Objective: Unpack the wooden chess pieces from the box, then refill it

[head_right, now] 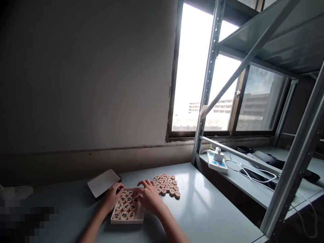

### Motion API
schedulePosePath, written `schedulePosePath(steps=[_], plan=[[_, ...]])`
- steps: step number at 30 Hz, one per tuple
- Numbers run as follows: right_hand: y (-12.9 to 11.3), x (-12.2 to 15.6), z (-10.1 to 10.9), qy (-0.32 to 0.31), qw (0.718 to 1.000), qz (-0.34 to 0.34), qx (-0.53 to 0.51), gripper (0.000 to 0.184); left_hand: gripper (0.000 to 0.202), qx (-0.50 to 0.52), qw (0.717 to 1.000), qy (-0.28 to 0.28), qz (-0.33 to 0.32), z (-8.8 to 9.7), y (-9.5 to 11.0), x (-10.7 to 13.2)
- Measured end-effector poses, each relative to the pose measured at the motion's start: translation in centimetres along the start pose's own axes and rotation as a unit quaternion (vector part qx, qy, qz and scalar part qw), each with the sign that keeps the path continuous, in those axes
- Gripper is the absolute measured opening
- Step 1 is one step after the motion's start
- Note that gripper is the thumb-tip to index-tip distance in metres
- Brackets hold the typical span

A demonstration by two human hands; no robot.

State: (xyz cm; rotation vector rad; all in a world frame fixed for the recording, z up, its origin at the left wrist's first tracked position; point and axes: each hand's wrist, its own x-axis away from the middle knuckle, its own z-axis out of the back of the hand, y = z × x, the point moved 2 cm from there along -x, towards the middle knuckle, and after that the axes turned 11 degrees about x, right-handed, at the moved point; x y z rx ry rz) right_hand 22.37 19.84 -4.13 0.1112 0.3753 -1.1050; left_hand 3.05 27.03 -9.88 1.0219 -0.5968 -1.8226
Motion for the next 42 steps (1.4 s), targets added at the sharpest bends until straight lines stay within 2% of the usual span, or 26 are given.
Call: schedulePosePath(steps=[3, 9, 12, 15, 18, 21, 24, 30, 36, 39, 42], plan=[[0.4, 0.4, -0.1, -0.006, 1.0, 0.016, 0.006, 0.035, 0.02, -0.005, 1.0, -0.006, -0.008, 0.0, -0.3, 0.0], [1.4, -0.7, -1.5, 0.0, 0.998, 0.03, 0.055, 0.027, 0.021, -0.035, 0.999, -0.006, -0.013, -0.1, 0.0, 0.2], [1.4, -1.7, -2.0, -0.004, 0.996, 0.066, 0.066, 0.024, 0.02, -0.015, 1.0, 0.025, -0.004, 0.0, 0.5, 0.5], [1.4, -2.4, -2.4, 0.0, 0.997, 0.074, 0.037, 0.022, 0.018, -0.007, 0.997, 0.077, 0.011, 0.3, 1.0, 0.9], [1.9, -2.7, -2.6, 0.046, 0.997, 0.063, 0.005, 0.018, 0.018, -0.007, 0.995, 0.095, 0.011, 0.5, 1.2, 1.0], [3.0, -2.9, -2.5, 0.105, 0.994, 0.026, -0.036, 0.012, 0.017, -0.02, 0.997, 0.079, 0.016, 0.5, 1.1, 0.9], [4.3, -2.7, -2.2, 0.131, 0.99, -0.018, -0.038, 0.011, 0.018, -0.03, 0.998, 0.062, 0.015, 0.6, 0.9, 0.8], [4.9, -2.4, -1.8, 0.122, 0.986, -0.05, 0.103, 0.016, 0.019, -0.028, 0.998, 0.047, -0.004, 0.6, 0.7, 0.8], [5.7, -1.6, -2.0, 0.03, 0.973, -0.069, 0.216, 0.02, 0.018, -0.043, 0.998, 0.045, -0.009, 0.6, 0.6, 0.8], [5.7, -1.2, -1.1, 0.029, 0.976, -0.09, 0.197, 0.023, 0.018, -0.047, 0.998, 0.049, -0.014, 0.6, 0.7, 0.8], [4.3, -1.0, -0.2, 0.018, 0.997, -0.054, 0.059, 0.032, 0.019, -0.051, 0.997, 0.048, -0.019, 0.6, 0.6, 0.8]])
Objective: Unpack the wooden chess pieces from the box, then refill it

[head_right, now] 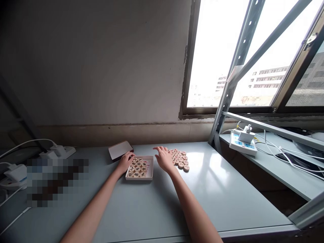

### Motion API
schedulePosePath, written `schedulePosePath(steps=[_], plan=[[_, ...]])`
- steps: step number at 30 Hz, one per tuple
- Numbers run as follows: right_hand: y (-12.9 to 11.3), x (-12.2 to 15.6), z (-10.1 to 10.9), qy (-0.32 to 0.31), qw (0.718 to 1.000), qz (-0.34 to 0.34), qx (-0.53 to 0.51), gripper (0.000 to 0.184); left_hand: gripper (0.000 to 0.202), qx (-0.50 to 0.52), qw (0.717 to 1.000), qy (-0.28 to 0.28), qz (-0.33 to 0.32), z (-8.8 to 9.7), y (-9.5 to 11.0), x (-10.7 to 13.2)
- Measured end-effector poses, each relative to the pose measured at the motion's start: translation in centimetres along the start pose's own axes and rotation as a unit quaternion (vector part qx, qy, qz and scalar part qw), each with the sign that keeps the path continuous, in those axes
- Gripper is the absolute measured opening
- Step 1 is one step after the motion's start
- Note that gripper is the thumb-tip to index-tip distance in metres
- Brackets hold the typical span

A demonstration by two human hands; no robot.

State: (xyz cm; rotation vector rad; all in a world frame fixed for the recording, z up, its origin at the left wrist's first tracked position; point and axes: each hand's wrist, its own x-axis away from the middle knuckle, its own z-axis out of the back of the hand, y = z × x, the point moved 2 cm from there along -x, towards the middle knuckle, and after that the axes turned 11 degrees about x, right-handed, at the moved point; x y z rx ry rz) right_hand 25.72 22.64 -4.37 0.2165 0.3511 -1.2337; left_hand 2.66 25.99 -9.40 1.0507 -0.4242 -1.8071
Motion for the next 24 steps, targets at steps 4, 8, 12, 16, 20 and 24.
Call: schedulePosePath(steps=[4, 8, 12, 16, 20, 24], plan=[[-3.2, 0.8, 0.8, -0.063, 0.987, 0.135, -0.056, 0.035, 0.019, -0.017, 1.0, -0.004, -0.001, -0.1, -0.1, 0.0], [-4.7, 1.2, 0.7, -0.064, 0.987, 0.146, 0.013, 0.029, 0.019, -0.019, 1.0, -0.006, -0.006, 0.0, -0.1, -0.1], [-4.7, 1.0, 0.2, -0.036, 0.989, 0.141, -0.006, 0.017, 0.019, -0.017, 1.0, -0.011, -0.008, 0.1, -0.1, 0.0], [-4.0, 0.5, 0.1, -0.013, 0.993, 0.117, -0.026, 0.025, 0.02, -0.014, 1.0, -0.012, -0.011, 0.1, -0.1, 0.2], [-2.2, 0.1, 0.8, 0.031, 0.997, 0.058, -0.026, 0.031, 0.02, -0.021, 1.0, -0.01, -0.015, 0.1, 0.0, 0.3], [0.1, 0.2, 0.8, 0.023, 0.998, 0.021, 0.052, 0.025, 0.021, -0.028, 1.0, -0.012, -0.008, -0.1, 0.0, 0.4]])
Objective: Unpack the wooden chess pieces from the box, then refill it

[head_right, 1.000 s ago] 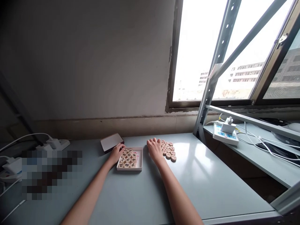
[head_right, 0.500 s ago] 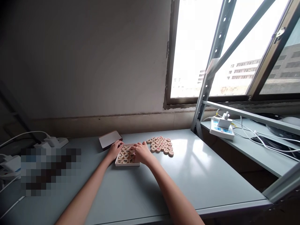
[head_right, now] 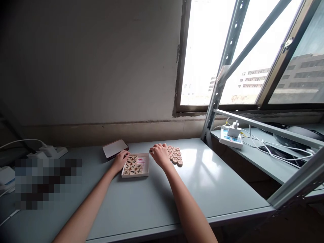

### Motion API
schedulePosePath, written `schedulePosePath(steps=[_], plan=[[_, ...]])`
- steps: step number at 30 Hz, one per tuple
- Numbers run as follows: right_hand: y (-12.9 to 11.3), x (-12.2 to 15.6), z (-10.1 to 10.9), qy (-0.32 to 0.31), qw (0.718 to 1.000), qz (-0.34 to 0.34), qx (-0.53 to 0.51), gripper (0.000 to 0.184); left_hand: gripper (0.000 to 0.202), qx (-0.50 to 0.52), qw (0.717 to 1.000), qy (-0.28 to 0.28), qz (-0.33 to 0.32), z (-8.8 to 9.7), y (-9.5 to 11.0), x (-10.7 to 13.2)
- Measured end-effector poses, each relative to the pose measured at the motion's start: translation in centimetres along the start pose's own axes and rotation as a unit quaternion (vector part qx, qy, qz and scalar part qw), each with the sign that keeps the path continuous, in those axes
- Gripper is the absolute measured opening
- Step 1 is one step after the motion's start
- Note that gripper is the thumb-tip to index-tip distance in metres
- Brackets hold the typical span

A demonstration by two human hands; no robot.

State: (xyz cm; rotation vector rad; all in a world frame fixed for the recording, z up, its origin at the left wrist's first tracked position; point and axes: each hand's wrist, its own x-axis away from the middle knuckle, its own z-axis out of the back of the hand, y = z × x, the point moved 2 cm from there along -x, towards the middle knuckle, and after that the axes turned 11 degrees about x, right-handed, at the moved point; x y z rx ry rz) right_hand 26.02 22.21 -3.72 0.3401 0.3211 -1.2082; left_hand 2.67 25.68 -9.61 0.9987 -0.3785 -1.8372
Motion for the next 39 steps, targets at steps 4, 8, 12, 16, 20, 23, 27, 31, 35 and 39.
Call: schedulePosePath(steps=[4, 8, 12, 16, 20, 23, 27, 31, 35, 39], plan=[[0.9, 0.3, -0.7, -0.017, 0.998, 0.012, 0.059, 0.02, 0.021, -0.005, 1.0, -0.006, 0.0, -0.1, -0.2, -0.1], [0.0, 0.1, -0.1, 0.001, 1.0, 0.027, -0.004, 0.027, 0.02, -0.01, 1.0, -0.012, -0.001, -0.2, -0.3, -0.2], [-1.7, 0.1, 0.8, -0.061, 0.984, 0.11, -0.125, 0.032, 0.02, -0.004, 1.0, -0.013, -0.006, -0.2, -0.2, -0.3], [-3.6, 0.7, 0.5, -0.151, 0.956, 0.181, -0.175, 0.026, 0.02, 0.0, 1.0, -0.012, -0.001, -0.2, -0.1, -0.2], [-4.1, 0.8, 0.6, -0.096, 0.971, 0.165, -0.144, 0.014, 0.02, -0.007, 1.0, -0.013, 0.0, -0.2, -0.1, -0.2], [-2.9, 0.5, 1.2, -0.065, 0.984, 0.116, -0.121, 0.017, 0.019, -0.007, 1.0, -0.009, -0.001, -0.2, -0.1, -0.2], [0.1, 0.1, 2.1, -0.044, 0.992, 0.03, -0.115, 0.018, 0.019, -0.002, 1.0, -0.01, -0.003, -0.2, -0.3, -0.2], [1.8, 0.3, 1.9, -0.07, 0.992, 0.011, -0.102, 0.016, 0.02, 0.0, 1.0, -0.015, -0.001, -0.2, -0.4, -0.2], [2.3, 0.6, 0.9, -0.087, 0.994, 0.03, -0.054, 0.011, 0.02, -0.002, 1.0, -0.015, 0.0, -0.2, -0.4, -0.2], [2.5, 0.6, 0.6, -0.076, 0.995, 0.026, -0.064, 0.013, 0.021, -0.006, 1.0, -0.018, 0.002, -0.2, -0.3, -0.1]])
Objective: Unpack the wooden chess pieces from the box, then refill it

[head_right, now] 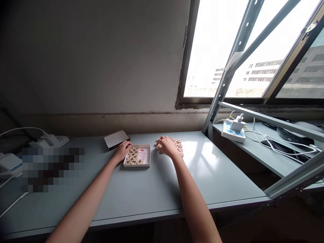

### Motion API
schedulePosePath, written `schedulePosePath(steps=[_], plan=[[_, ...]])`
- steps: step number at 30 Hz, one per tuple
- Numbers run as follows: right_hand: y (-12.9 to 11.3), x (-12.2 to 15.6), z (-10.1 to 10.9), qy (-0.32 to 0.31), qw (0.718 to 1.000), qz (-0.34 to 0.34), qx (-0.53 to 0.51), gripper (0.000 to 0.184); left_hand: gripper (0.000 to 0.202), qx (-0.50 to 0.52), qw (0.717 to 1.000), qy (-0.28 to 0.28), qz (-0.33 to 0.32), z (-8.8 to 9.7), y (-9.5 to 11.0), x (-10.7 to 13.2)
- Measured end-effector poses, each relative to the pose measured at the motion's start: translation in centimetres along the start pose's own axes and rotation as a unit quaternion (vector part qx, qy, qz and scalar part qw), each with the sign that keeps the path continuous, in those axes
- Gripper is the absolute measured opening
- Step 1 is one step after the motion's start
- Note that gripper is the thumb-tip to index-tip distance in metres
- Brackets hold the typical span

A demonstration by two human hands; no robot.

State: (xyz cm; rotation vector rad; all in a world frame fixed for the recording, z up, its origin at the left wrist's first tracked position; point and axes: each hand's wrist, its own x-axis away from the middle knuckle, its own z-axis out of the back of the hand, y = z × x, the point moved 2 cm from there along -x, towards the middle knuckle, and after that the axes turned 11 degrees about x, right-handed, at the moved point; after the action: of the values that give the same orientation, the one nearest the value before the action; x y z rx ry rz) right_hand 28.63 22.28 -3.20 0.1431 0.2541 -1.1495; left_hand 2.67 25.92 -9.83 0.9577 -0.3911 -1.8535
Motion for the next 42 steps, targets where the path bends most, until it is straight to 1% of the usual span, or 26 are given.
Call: schedulePosePath(steps=[2, 4, 5, 7, 8, 9, 10, 12, 15, 19, 22, 25, 28, 31, 37, 40, 42], plan=[[-0.7, -0.1, 0.3, 0.005, 0.999, 0.012, -0.048, 0.014, 0.021, 0.0, 1.0, -0.002, 0.0, 0.0, 0.0, 0.0], [-2.1, -0.2, 0.5, -0.004, 0.993, 0.059, -0.106, 0.017, 0.021, -0.001, 1.0, -0.003, -0.003, 0.0, 0.0, 0.0], [-3.1, -0.3, 0.5, -0.022, 0.987, 0.091, -0.129, 0.018, 0.021, -0.002, 1.0, -0.003, -0.004, 0.0, 0.0, 0.0], [-5.1, -0.2, 0.2, -0.087, 0.971, 0.155, -0.158, 0.022, 0.021, -0.001, 1.0, -0.004, -0.006, 0.0, 0.0, -0.1], [-5.9, -0.1, -0.1, -0.117, 0.964, 0.175, -0.162, 0.023, 0.02, 0.0, 1.0, -0.005, -0.005, 0.0, 0.0, -0.1], [-6.6, -0.1, -0.3, -0.137, 0.96, 0.185, -0.159, 0.023, 0.02, 0.001, 1.0, -0.007, -0.003, 0.0, 0.0, -0.1], [-7.0, 0.0, -0.5, -0.143, 0.96, 0.188, -0.153, 0.023, 0.02, 0.003, 1.0, -0.01, -0.001, 0.1, 0.0, -0.1], [-7.3, 0.0, -0.5, -0.124, 0.965, 0.182, -0.138, 0.021, 0.021, 0.004, 1.0, -0.014, 0.002, 0.1, 0.0, -0.1], [-6.2, -0.1, 0.1, -0.097, 0.973, 0.157, -0.139, 0.023, 0.021, 0.004, 1.0, -0.013, 0.003, 0.1, 0.0, -0.1], [-3.3, 0.0, 1.2, -0.075, 0.98, 0.093, -0.159, 0.03, 0.02, 0.007, 1.0, -0.016, 0.001, 0.1, 0.0, -0.1], [-1.3, 0.3, 1.3, -0.096, 0.985, 0.05, -0.132, 0.03, 0.021, 0.004, 1.0, -0.017, 0.003, 0.1, 0.0, -0.1], [-0.1, 0.5, 0.6, -0.122, 0.987, 0.039, -0.102, 0.025, 0.021, 0.001, 1.0, -0.011, 0.003, 0.2, 0.0, -0.1], [0.4, 0.5, 0.0, -0.116, 0.989, 0.027, -0.088, 0.018, 0.022, 0.006, 1.0, -0.009, 0.003, 0.2, 0.1, -0.1], [0.5, 0.5, -0.2, -0.111, 0.991, 0.013, -0.08, 0.017, 0.021, 0.029, 0.999, -0.013, 0.016, 0.3, 0.2, -0.1], [0.4, 0.5, -0.4, -0.132, 0.985, 0.026, -0.104, 0.015, 0.021, 0.087, 0.995, -0.031, 0.046, 0.8, 0.5, -0.1], [0.7, 0.7, -0.2, -0.128, 0.984, -0.001, -0.124, 0.018, 0.021, 0.115, 0.991, -0.041, 0.062, 1.1, 0.8, 0.0], [0.7, 0.8, 0.1, -0.135, 0.977, -0.008, -0.168, 0.025, 0.02, 0.144, 0.984, -0.064, 0.084, 1.1, 1.1, 0.2]])
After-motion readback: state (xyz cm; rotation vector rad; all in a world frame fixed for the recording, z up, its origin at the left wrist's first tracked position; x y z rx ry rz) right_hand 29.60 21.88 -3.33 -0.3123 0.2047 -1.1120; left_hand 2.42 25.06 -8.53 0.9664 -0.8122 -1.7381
